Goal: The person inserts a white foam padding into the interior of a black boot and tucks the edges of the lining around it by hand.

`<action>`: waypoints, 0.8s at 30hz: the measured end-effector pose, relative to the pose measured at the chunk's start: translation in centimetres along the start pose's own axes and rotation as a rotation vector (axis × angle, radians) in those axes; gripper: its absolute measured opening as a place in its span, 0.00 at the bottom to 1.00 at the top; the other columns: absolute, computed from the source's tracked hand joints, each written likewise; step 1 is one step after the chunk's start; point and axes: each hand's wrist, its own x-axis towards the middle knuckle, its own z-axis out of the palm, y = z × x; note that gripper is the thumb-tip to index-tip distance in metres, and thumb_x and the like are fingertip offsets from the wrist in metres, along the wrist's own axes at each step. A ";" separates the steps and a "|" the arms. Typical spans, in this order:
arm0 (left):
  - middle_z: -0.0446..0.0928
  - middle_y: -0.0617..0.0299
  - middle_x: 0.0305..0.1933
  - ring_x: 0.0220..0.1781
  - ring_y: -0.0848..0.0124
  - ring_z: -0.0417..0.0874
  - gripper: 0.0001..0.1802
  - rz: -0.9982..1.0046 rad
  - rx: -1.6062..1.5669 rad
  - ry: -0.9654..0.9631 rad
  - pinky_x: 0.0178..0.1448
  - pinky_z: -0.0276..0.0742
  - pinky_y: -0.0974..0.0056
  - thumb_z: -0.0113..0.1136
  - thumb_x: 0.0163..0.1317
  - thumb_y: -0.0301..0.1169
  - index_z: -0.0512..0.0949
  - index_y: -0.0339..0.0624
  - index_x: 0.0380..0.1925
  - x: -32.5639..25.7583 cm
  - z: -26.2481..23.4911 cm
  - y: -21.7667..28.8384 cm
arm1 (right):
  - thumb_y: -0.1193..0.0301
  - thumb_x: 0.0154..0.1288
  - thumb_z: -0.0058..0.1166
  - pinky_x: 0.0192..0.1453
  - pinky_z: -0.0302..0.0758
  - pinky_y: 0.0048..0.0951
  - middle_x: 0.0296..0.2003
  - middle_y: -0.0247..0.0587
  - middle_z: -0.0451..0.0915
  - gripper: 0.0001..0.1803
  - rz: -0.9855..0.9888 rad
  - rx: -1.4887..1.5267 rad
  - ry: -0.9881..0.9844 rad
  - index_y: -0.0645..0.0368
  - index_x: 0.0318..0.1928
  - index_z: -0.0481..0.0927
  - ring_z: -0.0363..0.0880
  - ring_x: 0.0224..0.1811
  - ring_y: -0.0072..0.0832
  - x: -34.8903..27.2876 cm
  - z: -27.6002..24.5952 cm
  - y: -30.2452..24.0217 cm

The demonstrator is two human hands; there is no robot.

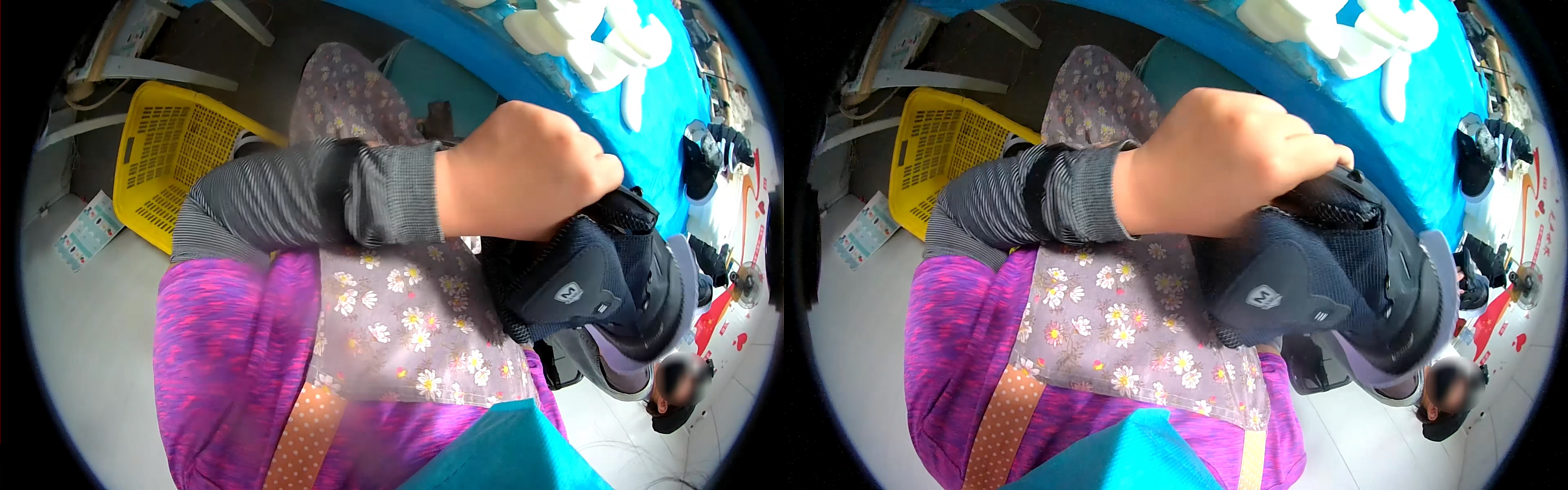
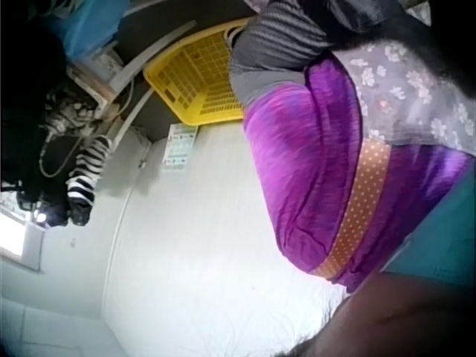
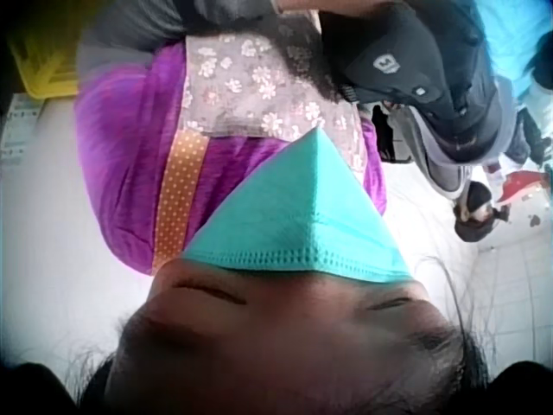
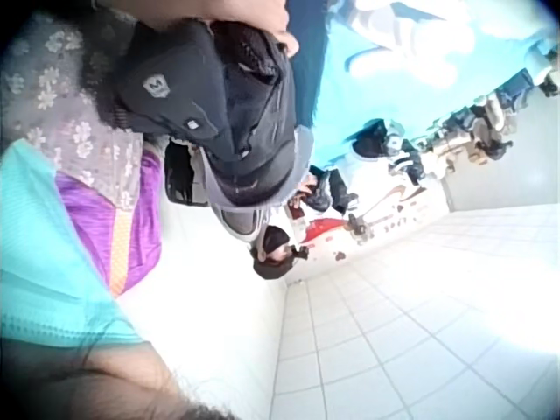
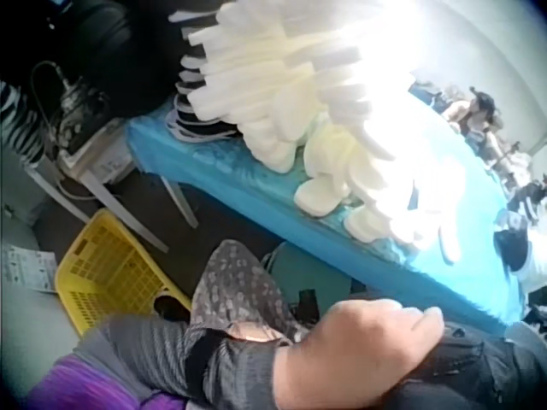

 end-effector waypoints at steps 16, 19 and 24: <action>0.78 0.56 0.22 0.27 0.56 0.82 0.08 -0.019 0.019 -0.383 0.31 0.77 0.54 0.65 0.46 0.35 0.78 0.44 0.23 -0.6 -1.9 -1.2 | 0.63 0.72 0.54 0.37 0.75 0.36 0.30 0.44 0.77 0.11 0.189 -0.006 0.159 0.55 0.36 0.70 0.76 0.32 0.35 -0.5 -0.4 0.4; 0.78 0.58 0.25 0.28 0.55 0.82 0.10 0.045 -0.114 -0.219 0.31 0.75 0.54 0.67 0.49 0.38 0.78 0.46 0.26 0.6 -1.9 -1.7 | 0.67 0.63 0.65 0.39 0.75 0.36 0.31 0.40 0.78 0.14 0.186 -0.147 0.331 0.53 0.36 0.70 0.78 0.32 0.30 -0.5 2.2 -0.2; 0.78 0.58 0.22 0.27 0.57 0.83 0.25 0.133 -0.494 -0.244 0.30 0.75 0.57 0.65 0.57 0.53 0.75 0.40 0.22 -0.2 -0.6 -2.3 | 0.66 0.60 0.67 0.39 0.75 0.36 0.32 0.42 0.79 0.16 0.265 0.184 0.018 0.53 0.37 0.70 0.78 0.35 0.30 1.7 3.5 1.4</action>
